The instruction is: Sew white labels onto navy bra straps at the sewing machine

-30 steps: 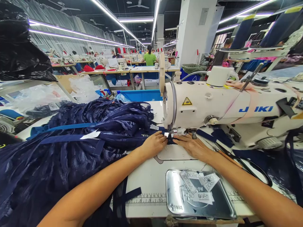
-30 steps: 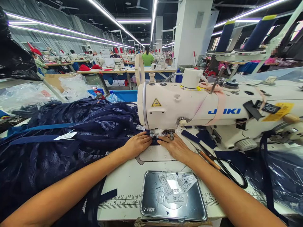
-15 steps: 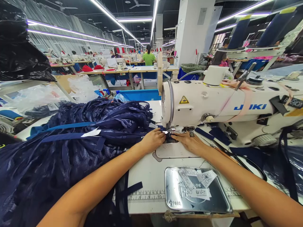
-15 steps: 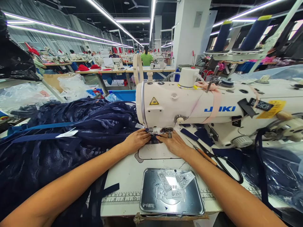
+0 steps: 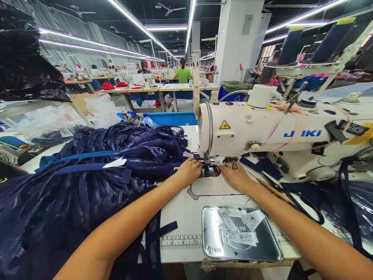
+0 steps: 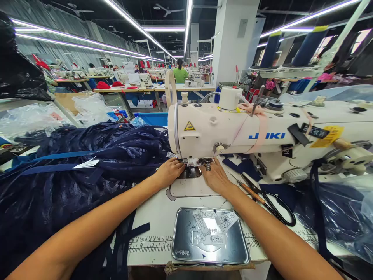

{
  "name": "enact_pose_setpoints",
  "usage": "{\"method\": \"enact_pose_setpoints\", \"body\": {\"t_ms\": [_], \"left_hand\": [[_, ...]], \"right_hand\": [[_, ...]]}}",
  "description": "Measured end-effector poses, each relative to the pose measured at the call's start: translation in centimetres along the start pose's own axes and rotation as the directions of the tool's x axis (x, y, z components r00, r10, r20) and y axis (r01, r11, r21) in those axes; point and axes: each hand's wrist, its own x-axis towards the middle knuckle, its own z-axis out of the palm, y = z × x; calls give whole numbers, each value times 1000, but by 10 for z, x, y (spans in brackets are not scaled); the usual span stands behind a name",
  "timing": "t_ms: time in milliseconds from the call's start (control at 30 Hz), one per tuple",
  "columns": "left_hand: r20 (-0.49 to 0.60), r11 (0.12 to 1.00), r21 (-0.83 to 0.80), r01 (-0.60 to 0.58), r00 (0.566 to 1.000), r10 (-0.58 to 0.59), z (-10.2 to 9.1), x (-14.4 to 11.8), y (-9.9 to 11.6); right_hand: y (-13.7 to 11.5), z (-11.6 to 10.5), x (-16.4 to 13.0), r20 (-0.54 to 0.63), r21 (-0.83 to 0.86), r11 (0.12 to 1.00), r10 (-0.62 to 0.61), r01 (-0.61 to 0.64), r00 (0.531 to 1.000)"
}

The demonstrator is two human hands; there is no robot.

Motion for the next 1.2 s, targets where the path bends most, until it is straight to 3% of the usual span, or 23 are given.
{"method": "enact_pose_setpoints", "body": {"t_ms": [133,267,400,567,700,867,967,1100,1200], "left_hand": [[13,997,50,51,999,-52,1,-2,-1],[17,993,86,77,997,-79,4,-8,-7],[22,986,125,107,994,-110,7,-18,-18],[-22,974,142,176,984,-174,5,-22,-36],[-110,954,152,258,964,-243,-13,-23,-41],[-245,950,118,288,936,-254,-44,-32,-21],[-180,958,77,277,949,-259,-54,-35,-3],[-24,956,-42,291,956,-292,-62,-34,17],[82,934,-114,338,940,-331,-68,-33,27]], "right_hand": [[0,2,-3,-137,-17,1000,14,-17,990],[4,-1,-6,-159,-50,997,43,-52,986],[12,-19,-14,10,-91,983,159,-158,987],[13,-43,-28,266,-12,966,251,-258,931],[8,-45,-28,317,20,952,285,-307,904],[3,-45,-20,383,116,946,239,-303,892],[-5,-46,-19,338,-38,978,204,-203,919],[-21,-44,-21,241,-289,955,7,65,971],[-26,-45,-22,249,-336,935,-26,112,968]]}}
